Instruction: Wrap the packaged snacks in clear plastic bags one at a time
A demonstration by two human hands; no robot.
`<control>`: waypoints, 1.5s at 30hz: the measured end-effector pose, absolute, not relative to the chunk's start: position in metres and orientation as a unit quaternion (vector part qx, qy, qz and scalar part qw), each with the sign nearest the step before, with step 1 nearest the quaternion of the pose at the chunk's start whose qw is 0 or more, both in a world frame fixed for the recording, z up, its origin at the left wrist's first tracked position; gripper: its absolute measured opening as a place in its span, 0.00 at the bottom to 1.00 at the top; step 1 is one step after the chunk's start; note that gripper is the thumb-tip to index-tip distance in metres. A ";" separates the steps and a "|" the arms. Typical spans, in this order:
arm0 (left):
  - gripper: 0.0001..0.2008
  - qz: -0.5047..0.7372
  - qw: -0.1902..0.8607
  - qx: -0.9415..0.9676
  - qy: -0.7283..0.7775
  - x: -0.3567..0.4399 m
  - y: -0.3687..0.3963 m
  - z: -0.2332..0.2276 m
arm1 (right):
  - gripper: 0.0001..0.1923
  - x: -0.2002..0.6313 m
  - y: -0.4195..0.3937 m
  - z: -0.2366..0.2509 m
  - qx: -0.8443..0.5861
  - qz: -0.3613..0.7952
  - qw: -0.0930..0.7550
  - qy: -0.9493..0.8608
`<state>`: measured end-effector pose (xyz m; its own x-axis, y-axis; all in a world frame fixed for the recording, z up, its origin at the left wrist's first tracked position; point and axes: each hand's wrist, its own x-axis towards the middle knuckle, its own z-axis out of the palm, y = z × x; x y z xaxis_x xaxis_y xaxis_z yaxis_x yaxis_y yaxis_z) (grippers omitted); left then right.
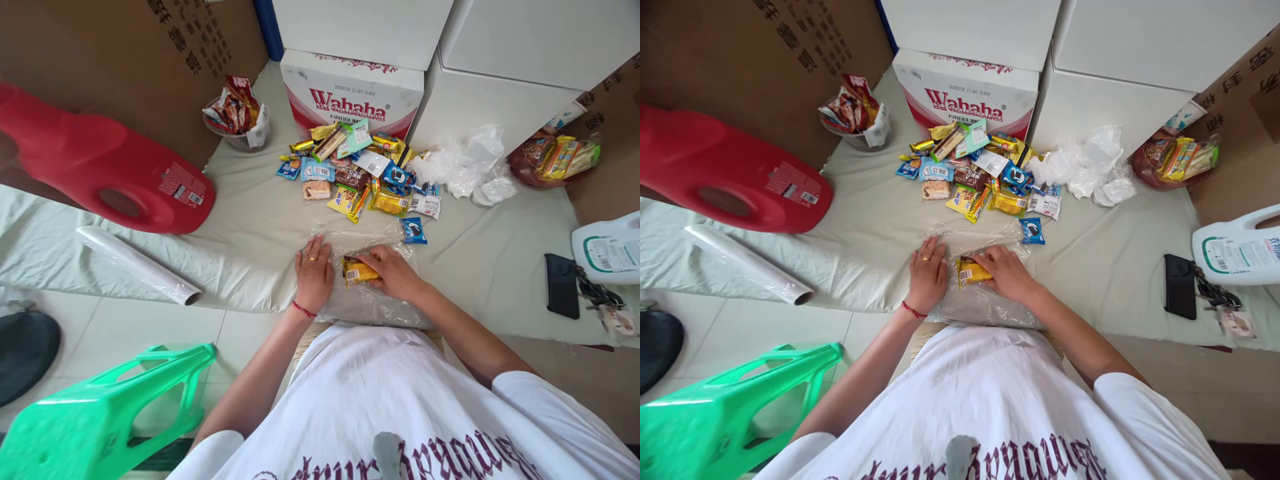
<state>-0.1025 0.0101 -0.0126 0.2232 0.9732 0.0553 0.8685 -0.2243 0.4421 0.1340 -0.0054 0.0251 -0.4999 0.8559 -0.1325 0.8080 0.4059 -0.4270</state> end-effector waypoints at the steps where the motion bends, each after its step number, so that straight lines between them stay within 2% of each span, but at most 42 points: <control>1: 0.25 0.180 0.155 0.764 0.600 -0.104 0.011 -0.011 | 0.38 0.136 -0.006 0.026 -0.492 0.229 0.061 -0.838; 3: 0.23 0.215 0.137 0.758 0.601 -0.107 0.012 -0.007 | 0.38 0.143 -0.002 0.037 -0.476 0.231 0.102 -0.842; 6: 0.19 0.268 0.077 0.725 0.630 -0.112 0.009 0.003 | 0.30 0.151 0.017 0.054 -0.509 0.174 0.141 -0.831; 9: 0.16 0.300 0.018 0.733 0.610 -0.114 -0.006 0.013 | 0.32 0.149 0.046 0.057 -0.535 0.126 0.098 -0.830; 11: 0.15 0.278 0.025 0.803 0.527 -0.112 -0.019 0.017 | 0.33 0.143 0.065 0.050 -0.521 0.119 0.048 -0.844; 12: 0.16 0.251 0.041 0.842 0.475 -0.109 -0.024 0.017 | 0.31 0.140 0.072 0.047 -0.511 0.118 0.023 -0.851; 14: 0.19 0.191 0.073 0.895 0.396 -0.102 -0.028 0.016 | 0.19 0.136 0.085 0.041 -0.494 0.125 -0.012 -0.860; 16: 0.21 0.148 0.091 0.912 0.371 -0.095 -0.023 0.013 | 0.13 0.135 0.094 0.039 -0.478 0.147 -0.022 -0.866; 21: 0.22 0.128 0.101 0.914 0.372 -0.084 -0.005 0.010 | 0.14 0.142 0.102 0.053 -0.464 0.201 0.019 -0.862; 25: 0.21 0.130 0.097 0.911 0.379 -0.082 -0.007 0.008 | 0.17 0.142 0.071 0.072 -0.452 0.184 0.052 -0.871; 30: 0.19 0.154 0.135 0.898 0.390 -0.088 -0.017 -0.001 | 0.22 0.136 0.000 0.060 -0.411 0.160 0.007 -0.898; 33: 0.20 0.219 0.182 0.882 0.375 -0.105 -0.030 -0.007 | 0.26 0.136 -0.027 0.040 -0.379 0.179 -0.017 -0.908; 36: 0.20 0.312 0.201 0.831 0.413 -0.130 -0.046 0.001 | 0.26 0.134 -0.034 0.032 -0.382 0.181 -0.035 -0.906; 39: 0.15 0.409 0.132 0.784 0.449 -0.144 -0.049 0.026 | 0.25 0.129 -0.030 0.035 -0.397 0.162 -0.061 -0.901; 41: 0.13 0.435 0.078 0.801 0.405 -0.139 -0.039 0.044 | 0.22 0.125 -0.026 0.039 -0.400 0.149 -0.073 -0.901; 43: 0.16 0.385 0.079 0.855 0.338 -0.126 -0.022 0.053 | 0.19 0.122 -0.022 0.039 -0.401 0.142 -0.073 -0.902; 45: 0.18 0.268 0.120 0.913 0.282 -0.112 -0.002 0.050 | 0.18 0.125 -0.019 0.037 -0.405 0.143 -0.062 -0.901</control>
